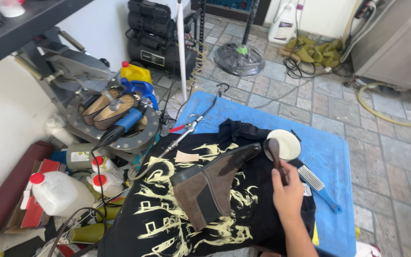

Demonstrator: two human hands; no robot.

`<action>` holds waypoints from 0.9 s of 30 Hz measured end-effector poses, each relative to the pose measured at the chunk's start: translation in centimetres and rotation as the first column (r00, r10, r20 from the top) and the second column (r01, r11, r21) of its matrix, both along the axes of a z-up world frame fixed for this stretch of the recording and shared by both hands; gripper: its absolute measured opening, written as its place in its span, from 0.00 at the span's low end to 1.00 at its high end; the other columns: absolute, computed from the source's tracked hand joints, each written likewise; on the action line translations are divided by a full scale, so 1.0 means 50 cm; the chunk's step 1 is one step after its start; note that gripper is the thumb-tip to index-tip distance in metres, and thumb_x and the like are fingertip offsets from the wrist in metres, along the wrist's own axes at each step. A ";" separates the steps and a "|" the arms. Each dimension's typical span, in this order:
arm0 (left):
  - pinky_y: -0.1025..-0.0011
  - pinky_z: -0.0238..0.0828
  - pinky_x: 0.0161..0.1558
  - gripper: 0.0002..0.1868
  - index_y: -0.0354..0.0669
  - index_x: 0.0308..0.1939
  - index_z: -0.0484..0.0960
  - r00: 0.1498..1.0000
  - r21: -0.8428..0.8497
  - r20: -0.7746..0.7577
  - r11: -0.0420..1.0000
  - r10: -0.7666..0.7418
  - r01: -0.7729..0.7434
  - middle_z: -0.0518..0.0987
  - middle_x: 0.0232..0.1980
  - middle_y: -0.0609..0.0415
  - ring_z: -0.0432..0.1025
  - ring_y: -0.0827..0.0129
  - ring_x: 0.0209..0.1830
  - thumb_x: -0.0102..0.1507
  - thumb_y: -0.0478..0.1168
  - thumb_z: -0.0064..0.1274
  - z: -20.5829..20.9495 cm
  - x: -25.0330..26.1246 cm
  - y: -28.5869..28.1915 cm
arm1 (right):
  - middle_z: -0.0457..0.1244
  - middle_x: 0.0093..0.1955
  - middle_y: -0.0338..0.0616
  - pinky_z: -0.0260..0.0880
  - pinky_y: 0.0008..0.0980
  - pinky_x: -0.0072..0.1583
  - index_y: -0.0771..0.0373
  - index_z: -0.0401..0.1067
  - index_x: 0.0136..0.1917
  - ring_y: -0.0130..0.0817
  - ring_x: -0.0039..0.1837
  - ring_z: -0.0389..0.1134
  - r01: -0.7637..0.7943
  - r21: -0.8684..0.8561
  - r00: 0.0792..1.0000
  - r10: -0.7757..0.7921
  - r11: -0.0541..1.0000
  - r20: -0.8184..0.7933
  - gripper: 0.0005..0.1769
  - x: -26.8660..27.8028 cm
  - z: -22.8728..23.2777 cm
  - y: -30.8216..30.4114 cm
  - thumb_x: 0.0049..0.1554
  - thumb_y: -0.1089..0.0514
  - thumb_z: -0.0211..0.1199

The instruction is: The person cleans a brown suede shoe using a brush and a white cleaning solution. They repeatedly dip the brush into the solution and scrub the shoe's surface, focusing on the toe and side areas.

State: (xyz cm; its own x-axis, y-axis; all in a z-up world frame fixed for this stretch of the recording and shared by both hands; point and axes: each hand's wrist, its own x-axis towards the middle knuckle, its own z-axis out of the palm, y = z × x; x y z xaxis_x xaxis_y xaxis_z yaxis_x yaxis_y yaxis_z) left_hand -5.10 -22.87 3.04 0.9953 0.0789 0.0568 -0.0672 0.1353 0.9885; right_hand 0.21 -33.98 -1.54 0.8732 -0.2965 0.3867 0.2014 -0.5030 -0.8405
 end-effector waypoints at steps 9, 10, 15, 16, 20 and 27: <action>0.65 0.75 0.53 0.05 0.43 0.37 0.83 0.806 0.442 0.418 0.869 -0.420 0.223 0.83 0.44 0.54 0.78 0.61 0.49 0.60 0.38 0.61 0.129 -0.068 0.222 | 0.72 0.50 0.56 0.73 0.37 0.54 0.65 0.76 0.59 0.43 0.53 0.75 0.103 -0.256 0.993 -0.115 0.961 -0.033 0.22 0.065 0.072 -0.113 0.52 0.58 0.70; 0.65 0.74 0.49 0.06 0.43 0.36 0.84 0.875 0.542 0.390 0.840 -0.287 0.035 0.82 0.43 0.53 0.78 0.60 0.46 0.60 0.40 0.61 0.120 -0.038 0.260 | 0.72 0.49 0.56 0.73 0.38 0.54 0.64 0.77 0.58 0.44 0.52 0.75 0.104 -0.286 0.992 -0.120 0.952 -0.039 0.21 0.067 0.080 -0.112 0.52 0.57 0.70; 0.66 0.70 0.56 0.13 0.39 0.46 0.83 0.925 0.652 0.357 0.743 -0.127 -0.150 0.83 0.50 0.50 0.77 0.60 0.53 0.59 0.39 0.59 0.037 0.079 0.438 | 0.72 0.45 0.56 0.72 0.43 0.53 0.57 0.80 0.57 0.52 0.49 0.74 0.105 -0.506 0.969 -0.203 0.856 -0.143 0.19 0.078 0.102 -0.107 0.51 0.54 0.69; 0.67 0.70 0.57 0.15 0.39 0.48 0.83 0.944 0.618 0.286 0.785 -0.167 -0.048 0.84 0.51 0.51 0.78 0.63 0.53 0.59 0.39 0.59 0.018 0.092 0.460 | 0.72 0.45 0.56 0.72 0.44 0.52 0.58 0.80 0.57 0.51 0.48 0.73 0.096 -0.509 0.963 -0.210 0.856 -0.171 0.20 0.082 0.102 -0.104 0.51 0.54 0.69; 0.67 0.70 0.60 0.18 0.38 0.53 0.84 0.943 0.311 0.050 0.903 -0.328 0.297 0.84 0.56 0.52 0.76 0.66 0.57 0.61 0.40 0.58 -0.062 0.121 0.488 | 0.71 0.43 0.55 0.72 0.41 0.50 0.61 0.78 0.58 0.45 0.46 0.74 0.003 -0.343 0.959 -0.099 0.939 -0.264 0.20 0.083 0.092 -0.126 0.52 0.54 0.67; 0.67 0.68 0.61 0.19 0.33 0.53 0.83 0.919 0.206 0.118 0.914 -0.377 0.348 0.82 0.54 0.50 0.75 0.65 0.55 0.60 0.40 0.56 -0.117 0.122 0.487 | 0.69 0.37 0.50 0.69 0.39 0.47 0.63 0.78 0.57 0.44 0.42 0.71 0.043 -0.204 0.906 -0.124 0.978 -0.405 0.17 0.055 0.062 -0.162 0.57 0.51 0.67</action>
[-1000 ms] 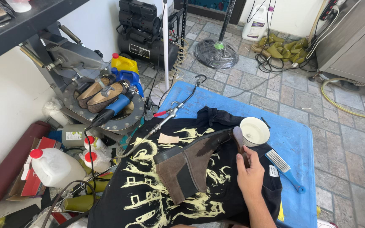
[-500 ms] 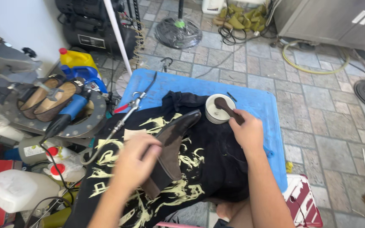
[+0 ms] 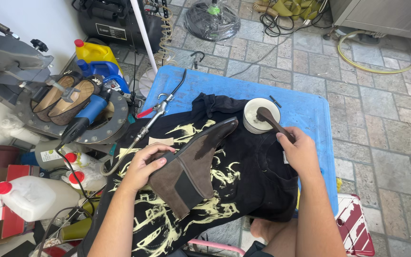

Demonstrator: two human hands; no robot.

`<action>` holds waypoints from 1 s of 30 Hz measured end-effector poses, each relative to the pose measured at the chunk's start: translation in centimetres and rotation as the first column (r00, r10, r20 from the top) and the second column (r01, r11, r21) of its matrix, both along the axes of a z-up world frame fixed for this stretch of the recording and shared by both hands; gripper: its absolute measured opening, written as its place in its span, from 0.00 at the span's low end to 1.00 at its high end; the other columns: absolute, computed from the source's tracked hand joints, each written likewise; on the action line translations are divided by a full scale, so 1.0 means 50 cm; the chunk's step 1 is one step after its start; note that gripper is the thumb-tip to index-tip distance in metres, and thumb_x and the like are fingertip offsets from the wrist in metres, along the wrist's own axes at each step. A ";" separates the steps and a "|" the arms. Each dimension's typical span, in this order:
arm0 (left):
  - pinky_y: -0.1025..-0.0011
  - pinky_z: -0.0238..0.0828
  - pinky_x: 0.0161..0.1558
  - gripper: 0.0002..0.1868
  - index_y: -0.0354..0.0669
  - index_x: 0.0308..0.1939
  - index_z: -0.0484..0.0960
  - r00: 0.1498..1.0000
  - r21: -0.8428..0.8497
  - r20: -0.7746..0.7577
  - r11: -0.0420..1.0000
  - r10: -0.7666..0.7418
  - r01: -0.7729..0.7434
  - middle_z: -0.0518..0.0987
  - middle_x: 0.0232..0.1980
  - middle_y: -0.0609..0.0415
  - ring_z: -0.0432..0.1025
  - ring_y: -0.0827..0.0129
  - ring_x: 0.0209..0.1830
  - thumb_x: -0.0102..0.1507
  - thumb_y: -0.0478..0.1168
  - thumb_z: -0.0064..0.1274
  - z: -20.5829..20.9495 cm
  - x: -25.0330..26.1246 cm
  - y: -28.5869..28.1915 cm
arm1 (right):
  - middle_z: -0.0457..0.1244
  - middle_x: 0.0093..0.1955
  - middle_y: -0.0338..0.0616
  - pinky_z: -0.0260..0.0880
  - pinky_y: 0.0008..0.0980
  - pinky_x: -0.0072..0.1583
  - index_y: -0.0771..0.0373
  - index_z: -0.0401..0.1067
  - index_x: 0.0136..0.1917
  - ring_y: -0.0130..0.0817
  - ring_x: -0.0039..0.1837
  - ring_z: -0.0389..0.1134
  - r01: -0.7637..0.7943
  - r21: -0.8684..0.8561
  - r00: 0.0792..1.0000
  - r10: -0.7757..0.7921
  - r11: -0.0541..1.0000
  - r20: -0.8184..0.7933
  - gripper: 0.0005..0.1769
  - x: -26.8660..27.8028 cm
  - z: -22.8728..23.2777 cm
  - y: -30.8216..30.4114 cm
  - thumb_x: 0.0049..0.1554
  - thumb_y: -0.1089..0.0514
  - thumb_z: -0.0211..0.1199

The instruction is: The person cleans a brown suede shoe using a brush and a white cleaning solution. They repeatedly dip the brush into the solution and scrub the shoe's surface, focusing on the toe and side areas.

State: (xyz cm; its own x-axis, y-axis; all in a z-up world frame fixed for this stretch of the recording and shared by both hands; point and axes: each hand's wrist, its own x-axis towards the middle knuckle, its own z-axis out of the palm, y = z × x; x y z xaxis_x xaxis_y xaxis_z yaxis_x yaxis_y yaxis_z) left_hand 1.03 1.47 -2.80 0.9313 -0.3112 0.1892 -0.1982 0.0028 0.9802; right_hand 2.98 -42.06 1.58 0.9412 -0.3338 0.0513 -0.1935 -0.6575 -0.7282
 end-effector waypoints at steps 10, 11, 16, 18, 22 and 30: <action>0.70 0.70 0.58 0.20 0.29 0.50 0.84 0.978 -0.043 0.169 0.993 0.120 -0.114 0.84 0.50 0.45 0.77 0.63 0.51 0.62 0.42 0.50 0.014 -0.020 0.008 | 0.57 0.69 0.54 0.66 0.44 0.70 0.65 0.80 0.53 0.51 0.73 0.63 -0.123 -0.126 0.798 0.173 0.984 0.578 0.16 -0.005 -0.034 0.000 0.49 0.65 0.73; 0.70 0.70 0.58 0.20 0.29 0.50 0.84 0.977 -0.050 0.170 0.991 0.130 -0.123 0.84 0.50 0.45 0.77 0.63 0.52 0.62 0.42 0.50 0.012 -0.018 0.009 | 0.56 0.70 0.55 0.65 0.44 0.71 0.65 0.80 0.53 0.52 0.74 0.62 -0.145 -0.121 0.776 0.189 0.982 0.602 0.16 -0.003 -0.034 -0.001 0.49 0.65 0.73; 0.70 0.66 0.60 0.20 0.29 0.50 0.85 0.992 -0.051 0.016 0.991 0.128 -0.127 0.83 0.53 0.46 0.75 0.64 0.53 0.62 0.42 0.50 0.004 -0.008 0.006 | 0.57 0.67 0.59 0.65 0.42 0.66 0.67 0.80 0.52 0.51 0.69 0.63 -0.027 -0.156 0.745 0.124 0.987 0.656 0.17 -0.007 -0.023 0.004 0.48 0.65 0.73; 0.70 0.65 0.61 0.21 0.30 0.52 0.85 0.995 -0.044 -0.032 0.994 0.098 -0.100 0.83 0.54 0.47 0.74 0.64 0.54 0.61 0.42 0.51 0.008 -0.003 0.006 | 0.63 0.59 0.56 0.70 0.37 0.59 0.68 0.80 0.54 0.45 0.60 0.68 0.054 -0.079 0.798 0.004 0.995 0.603 0.17 -0.013 -0.020 0.006 0.51 0.64 0.72; 0.69 0.61 0.67 0.26 0.32 0.58 0.83 0.998 -0.003 0.014 0.998 0.056 -0.056 0.82 0.59 0.47 0.73 0.62 0.61 0.58 0.40 0.54 0.017 -0.017 0.010 | 0.70 0.46 0.51 0.71 0.37 0.51 0.69 0.70 0.57 0.40 0.47 0.73 0.093 0.018 0.941 -0.094 0.996 0.324 0.13 -0.024 -0.018 0.011 0.62 0.58 0.62; 0.64 0.57 0.72 0.30 0.39 0.62 0.81 0.990 0.095 0.108 0.990 0.091 -0.101 0.76 0.67 0.46 0.69 0.58 0.69 0.55 0.40 0.59 0.032 -0.033 0.003 | 0.69 0.41 0.54 0.67 0.45 0.46 0.68 0.64 0.60 0.52 0.42 0.71 -0.014 -0.133 0.974 0.044 0.991 0.222 0.16 -0.050 -0.006 0.025 0.59 0.62 0.58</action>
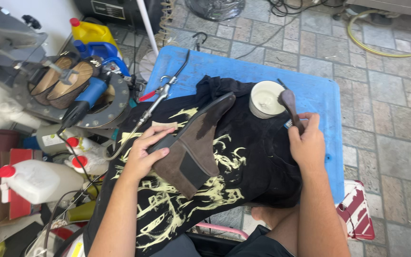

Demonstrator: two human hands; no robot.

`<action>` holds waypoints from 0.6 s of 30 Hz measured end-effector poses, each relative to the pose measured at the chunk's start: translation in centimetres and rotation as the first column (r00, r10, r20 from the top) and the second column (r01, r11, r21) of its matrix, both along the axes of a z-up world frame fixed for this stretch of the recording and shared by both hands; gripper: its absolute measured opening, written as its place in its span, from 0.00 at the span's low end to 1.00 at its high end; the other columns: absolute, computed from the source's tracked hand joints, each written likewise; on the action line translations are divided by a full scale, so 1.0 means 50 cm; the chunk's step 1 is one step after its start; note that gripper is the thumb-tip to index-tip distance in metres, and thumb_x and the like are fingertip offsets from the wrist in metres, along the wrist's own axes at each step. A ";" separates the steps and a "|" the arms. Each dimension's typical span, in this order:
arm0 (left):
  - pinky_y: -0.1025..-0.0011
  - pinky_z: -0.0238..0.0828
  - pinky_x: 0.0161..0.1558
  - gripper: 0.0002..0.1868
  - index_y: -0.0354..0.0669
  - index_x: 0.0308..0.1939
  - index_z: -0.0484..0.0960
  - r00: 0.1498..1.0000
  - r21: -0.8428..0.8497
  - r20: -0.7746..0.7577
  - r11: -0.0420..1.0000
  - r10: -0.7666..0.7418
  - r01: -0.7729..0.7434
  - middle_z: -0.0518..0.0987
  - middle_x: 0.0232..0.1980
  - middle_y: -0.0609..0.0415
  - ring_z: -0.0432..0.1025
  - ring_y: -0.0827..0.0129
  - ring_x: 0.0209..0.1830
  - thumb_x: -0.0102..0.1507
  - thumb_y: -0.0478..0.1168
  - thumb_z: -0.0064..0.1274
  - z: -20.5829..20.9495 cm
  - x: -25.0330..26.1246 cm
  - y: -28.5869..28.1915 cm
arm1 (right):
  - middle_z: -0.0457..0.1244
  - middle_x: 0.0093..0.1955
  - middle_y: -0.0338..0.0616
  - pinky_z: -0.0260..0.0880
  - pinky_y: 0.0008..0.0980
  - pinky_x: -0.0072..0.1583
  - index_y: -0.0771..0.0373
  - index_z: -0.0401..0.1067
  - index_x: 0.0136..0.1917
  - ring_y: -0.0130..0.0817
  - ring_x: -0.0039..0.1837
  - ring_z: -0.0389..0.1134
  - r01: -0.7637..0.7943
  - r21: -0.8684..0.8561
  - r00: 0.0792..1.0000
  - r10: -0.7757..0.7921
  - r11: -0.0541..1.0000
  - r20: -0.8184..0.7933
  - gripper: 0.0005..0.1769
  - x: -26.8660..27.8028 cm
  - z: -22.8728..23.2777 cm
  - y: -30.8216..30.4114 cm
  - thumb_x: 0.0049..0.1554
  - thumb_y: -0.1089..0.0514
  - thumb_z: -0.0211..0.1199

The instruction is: The person cleans a brown suede shoe using a brush and a white cleaning solution. They repeatedly dip the brush into the solution and scrub the shoe's surface, focusing on the toe and side areas.

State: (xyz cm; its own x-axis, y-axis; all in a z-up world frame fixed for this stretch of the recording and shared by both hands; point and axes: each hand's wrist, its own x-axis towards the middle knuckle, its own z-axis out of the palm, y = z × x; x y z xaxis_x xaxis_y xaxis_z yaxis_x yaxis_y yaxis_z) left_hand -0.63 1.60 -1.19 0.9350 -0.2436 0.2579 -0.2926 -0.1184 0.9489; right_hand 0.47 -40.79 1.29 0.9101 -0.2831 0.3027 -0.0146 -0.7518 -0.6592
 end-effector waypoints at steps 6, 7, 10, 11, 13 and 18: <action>0.53 0.37 0.74 0.32 0.47 0.57 0.88 0.937 0.290 0.310 0.923 0.161 -0.255 0.61 0.79 0.43 0.48 0.45 0.77 0.47 0.41 0.64 0.007 -0.008 -0.008 | 0.70 0.45 0.56 0.68 0.45 0.48 0.68 0.67 0.60 0.52 0.44 0.71 0.026 -0.042 0.996 -0.022 0.999 0.088 0.15 -0.011 0.011 0.027 0.61 0.61 0.62; 0.53 0.36 0.74 0.32 0.48 0.57 0.88 0.936 0.288 0.306 0.920 0.176 -0.267 0.61 0.79 0.42 0.48 0.44 0.76 0.46 0.41 0.64 0.008 -0.009 -0.008 | 0.70 0.46 0.56 0.69 0.44 0.49 0.68 0.67 0.59 0.51 0.46 0.72 0.002 -0.042 0.992 0.004 0.999 0.127 0.14 -0.011 0.014 0.035 0.62 0.60 0.63; 0.56 0.45 0.75 0.31 0.49 0.59 0.87 0.971 0.224 0.191 0.956 0.145 -0.187 0.69 0.73 0.47 0.59 0.51 0.73 0.49 0.43 0.62 0.012 -0.006 -0.007 | 0.70 0.49 0.57 0.71 0.40 0.53 0.69 0.70 0.59 0.48 0.50 0.73 -0.087 -0.016 0.975 0.089 0.996 0.206 0.14 -0.027 0.023 0.070 0.63 0.60 0.65; 0.58 0.50 0.75 0.31 0.49 0.60 0.86 0.983 0.189 0.137 0.971 0.120 -0.145 0.73 0.69 0.50 0.64 0.55 0.72 0.51 0.44 0.61 0.013 -0.007 -0.005 | 0.70 0.49 0.56 0.72 0.39 0.54 0.68 0.71 0.59 0.47 0.50 0.74 -0.128 0.012 0.970 0.122 0.992 0.209 0.14 -0.034 0.025 0.086 0.63 0.60 0.65; 0.62 0.56 0.75 0.31 0.47 0.62 0.85 0.995 0.105 0.062 0.990 0.084 -0.090 0.78 0.66 0.50 0.69 0.57 0.69 0.54 0.46 0.60 0.013 -0.006 -0.010 | 0.70 0.49 0.54 0.72 0.38 0.53 0.68 0.72 0.60 0.45 0.49 0.74 -0.220 0.034 0.959 0.210 0.975 0.191 0.15 -0.050 0.029 0.123 0.61 0.60 0.65; 0.67 0.59 0.71 0.40 0.40 0.68 0.77 0.982 -0.126 -0.035 0.976 -0.186 0.180 0.77 0.64 0.48 0.70 0.60 0.66 0.52 0.49 0.59 0.020 -0.007 0.001 | 0.69 0.55 0.54 0.73 0.36 0.56 0.66 0.72 0.62 0.47 0.54 0.74 -0.573 -0.094 0.775 0.576 0.814 0.262 0.18 -0.092 0.033 0.206 0.59 0.61 0.66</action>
